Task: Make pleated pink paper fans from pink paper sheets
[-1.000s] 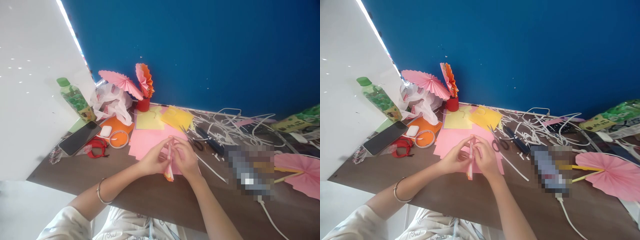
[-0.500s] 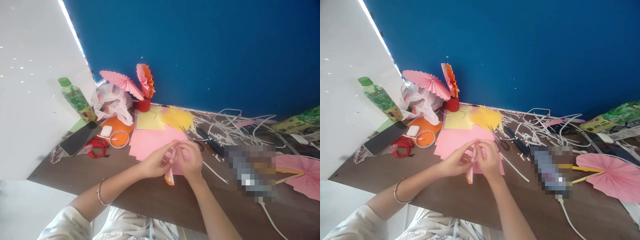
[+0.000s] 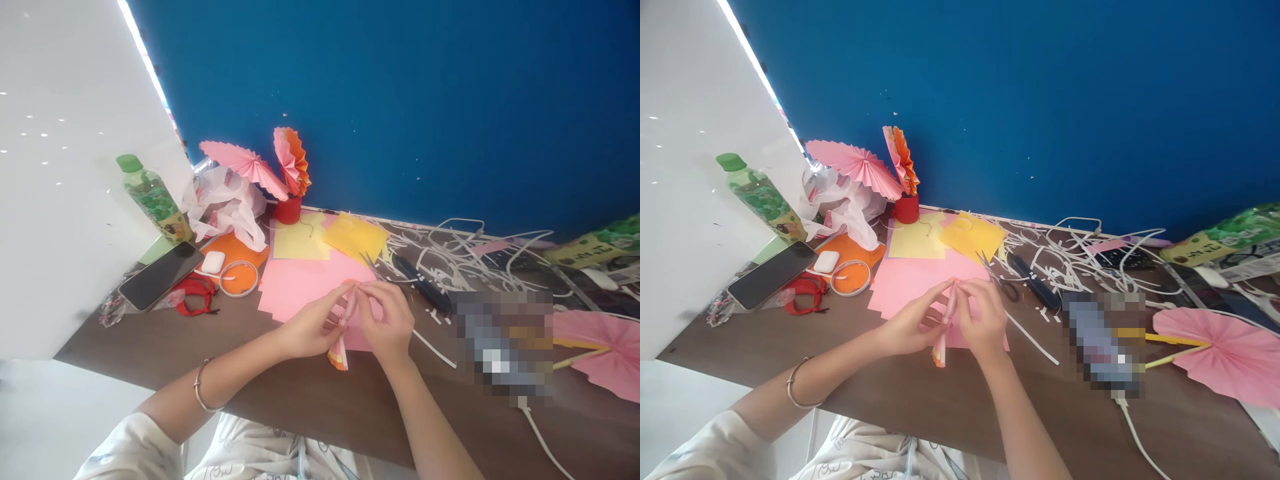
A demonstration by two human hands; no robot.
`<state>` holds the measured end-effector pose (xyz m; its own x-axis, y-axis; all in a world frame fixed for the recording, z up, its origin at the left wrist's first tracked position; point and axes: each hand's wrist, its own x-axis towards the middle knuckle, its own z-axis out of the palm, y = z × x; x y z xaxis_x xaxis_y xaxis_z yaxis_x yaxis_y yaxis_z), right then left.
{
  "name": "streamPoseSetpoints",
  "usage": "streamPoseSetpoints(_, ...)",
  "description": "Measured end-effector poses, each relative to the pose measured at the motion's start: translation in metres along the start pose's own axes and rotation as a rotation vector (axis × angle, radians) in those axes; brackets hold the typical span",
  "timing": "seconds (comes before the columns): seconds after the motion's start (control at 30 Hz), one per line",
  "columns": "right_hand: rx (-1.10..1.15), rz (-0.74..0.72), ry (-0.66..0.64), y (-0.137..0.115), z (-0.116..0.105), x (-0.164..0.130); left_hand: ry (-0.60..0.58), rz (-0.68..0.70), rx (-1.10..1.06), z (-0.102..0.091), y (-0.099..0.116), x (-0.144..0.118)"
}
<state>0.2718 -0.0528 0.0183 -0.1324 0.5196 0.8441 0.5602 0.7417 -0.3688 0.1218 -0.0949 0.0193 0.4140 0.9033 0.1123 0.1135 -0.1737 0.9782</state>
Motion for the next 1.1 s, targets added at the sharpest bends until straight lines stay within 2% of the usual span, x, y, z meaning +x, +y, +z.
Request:
streamPoseSetpoints(0.1, -0.022, -0.04, -0.004, 0.0011, -0.0013, 0.0005, 0.005, 0.0, 0.015, -0.0004, -0.0008, 0.0)
streamPoseSetpoints(0.6, -0.029, -0.018, -0.02, -0.0023, -0.0018, 0.0015, 0.027, 0.066, 0.158, -0.0004, -0.0046, -0.0005)
streamPoseSetpoints(1.1, -0.042, -0.097, 0.012, -0.0018, -0.003, 0.0014, 0.041, 0.111, 0.253, 0.0002, -0.0051, -0.0006)
